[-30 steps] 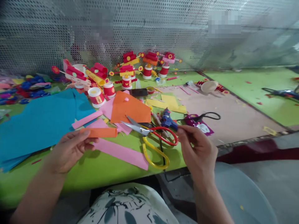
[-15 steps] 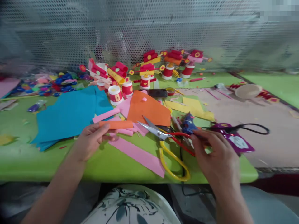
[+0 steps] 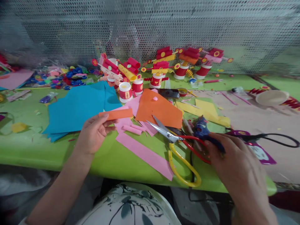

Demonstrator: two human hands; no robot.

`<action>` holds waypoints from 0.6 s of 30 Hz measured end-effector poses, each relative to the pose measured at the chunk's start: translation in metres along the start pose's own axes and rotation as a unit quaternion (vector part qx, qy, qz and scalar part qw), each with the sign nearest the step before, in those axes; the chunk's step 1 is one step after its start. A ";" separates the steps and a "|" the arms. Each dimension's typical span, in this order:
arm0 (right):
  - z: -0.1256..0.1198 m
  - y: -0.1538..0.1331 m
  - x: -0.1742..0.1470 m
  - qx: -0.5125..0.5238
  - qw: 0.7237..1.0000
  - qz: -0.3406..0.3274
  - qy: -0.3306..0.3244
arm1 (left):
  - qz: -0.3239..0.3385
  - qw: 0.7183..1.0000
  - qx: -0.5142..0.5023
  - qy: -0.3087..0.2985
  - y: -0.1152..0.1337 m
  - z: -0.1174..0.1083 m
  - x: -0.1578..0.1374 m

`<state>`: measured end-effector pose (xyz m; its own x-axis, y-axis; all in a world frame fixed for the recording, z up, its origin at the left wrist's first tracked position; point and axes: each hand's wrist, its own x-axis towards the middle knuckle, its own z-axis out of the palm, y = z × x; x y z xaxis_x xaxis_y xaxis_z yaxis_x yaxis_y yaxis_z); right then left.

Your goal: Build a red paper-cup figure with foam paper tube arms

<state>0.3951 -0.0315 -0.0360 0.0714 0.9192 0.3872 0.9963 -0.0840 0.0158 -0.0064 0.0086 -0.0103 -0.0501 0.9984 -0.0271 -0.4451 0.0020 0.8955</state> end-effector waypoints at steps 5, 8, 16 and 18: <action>-0.019 -0.005 0.002 -0.030 0.997 0.030 -0.068 | -0.037 0.998 0.039 -0.016 -0.001 0.000 -0.005; -0.028 -0.004 0.006 -0.038 0.991 0.019 -0.130 | -0.037 0.997 0.054 -0.027 -0.002 -0.001 -0.006; -0.016 0.017 0.018 -0.098 0.976 0.005 -0.196 | -0.047 0.991 0.095 -0.076 -0.009 -0.002 -0.007; -0.008 0.022 0.018 -0.095 0.982 -0.017 -0.165 | -0.047 0.991 0.089 -0.090 -0.010 -0.001 -0.006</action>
<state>0.4184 -0.0196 -0.0215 0.0808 0.9947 0.0641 0.9741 -0.0925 0.2065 -0.0027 0.0024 -0.0193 0.1511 0.9873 -0.0484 -0.2754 0.0890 0.9572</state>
